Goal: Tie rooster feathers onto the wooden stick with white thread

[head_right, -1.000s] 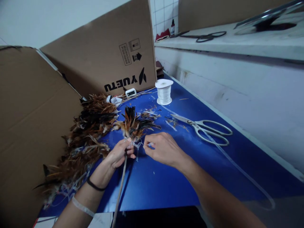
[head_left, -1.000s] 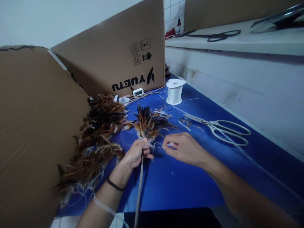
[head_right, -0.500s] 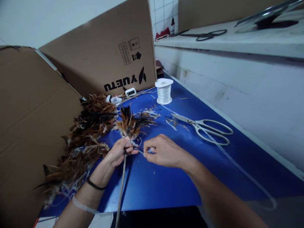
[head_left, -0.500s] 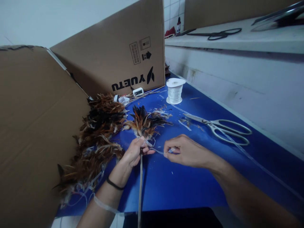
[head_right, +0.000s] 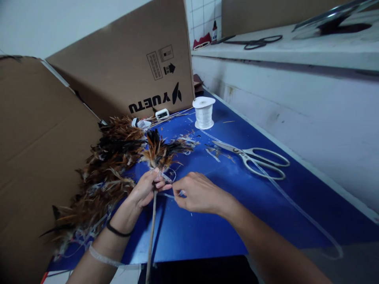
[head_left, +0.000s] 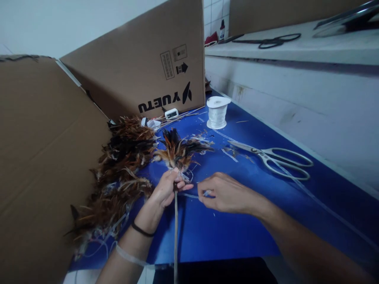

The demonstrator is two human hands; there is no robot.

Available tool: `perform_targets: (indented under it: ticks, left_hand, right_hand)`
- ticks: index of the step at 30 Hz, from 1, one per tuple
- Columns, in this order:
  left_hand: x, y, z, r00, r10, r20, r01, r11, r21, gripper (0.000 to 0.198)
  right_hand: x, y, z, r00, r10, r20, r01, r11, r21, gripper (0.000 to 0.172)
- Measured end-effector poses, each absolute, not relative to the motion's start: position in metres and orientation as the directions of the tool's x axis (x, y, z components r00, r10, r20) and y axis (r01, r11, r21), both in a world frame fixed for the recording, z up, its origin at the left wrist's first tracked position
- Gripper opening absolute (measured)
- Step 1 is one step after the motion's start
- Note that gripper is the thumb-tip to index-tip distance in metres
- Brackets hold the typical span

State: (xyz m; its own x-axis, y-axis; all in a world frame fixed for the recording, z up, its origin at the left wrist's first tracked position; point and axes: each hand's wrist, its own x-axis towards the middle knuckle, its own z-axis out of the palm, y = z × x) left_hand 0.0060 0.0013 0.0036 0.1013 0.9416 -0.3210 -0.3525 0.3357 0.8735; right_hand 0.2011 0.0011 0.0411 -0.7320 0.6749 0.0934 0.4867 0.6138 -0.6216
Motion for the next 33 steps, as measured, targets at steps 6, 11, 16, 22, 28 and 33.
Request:
perform_targets:
  ticks: [6, 11, 16, 22, 28, 33]
  left_hand:
    - [0.015, -0.006, 0.000, 0.166, 0.909, -0.383, -0.265, 0.415, 0.870, 0.044]
    - [0.016, -0.009, 0.001, 0.201, 0.905, -0.375, -0.139, 0.405, 0.904, 0.045]
    - [0.014, -0.011, 0.002, 0.223, 0.881, -0.417, -0.101, 0.447, 0.889, 0.045]
    - [0.014, -0.016, 0.002, 0.213, 0.906, -0.365, 0.014, 0.371, 0.929, 0.046]
    - [0.012, -0.024, 0.005, 0.151, 0.957, -0.248, 0.236, 0.209, 0.949, 0.032]
    - [0.012, -0.032, 0.017, 0.237, 0.969, -0.068, 0.376, -0.027, 0.926, 0.005]
  right_hand:
    - [0.199, 0.006, 0.037, -0.611, 0.759, 0.224, 0.588, 0.625, -0.513, 0.015]
    - [0.205, 0.011, 0.030, -0.572, 0.779, 0.255, 0.639, 0.619, -0.457, 0.015]
    - [0.211, 0.015, 0.029, -0.567, 0.785, 0.249, 0.650, 0.612, -0.450, 0.016]
    - [0.223, 0.016, 0.037, -0.587, 0.744, 0.319, 0.595, 0.664, -0.454, 0.023]
    - [0.222, 0.015, 0.056, -0.641, 0.653, 0.403, 0.613, 0.752, -0.243, 0.023]
    - [0.213, 0.019, 0.084, -0.786, 0.512, 0.346, 0.539, 0.842, -0.022, 0.014]
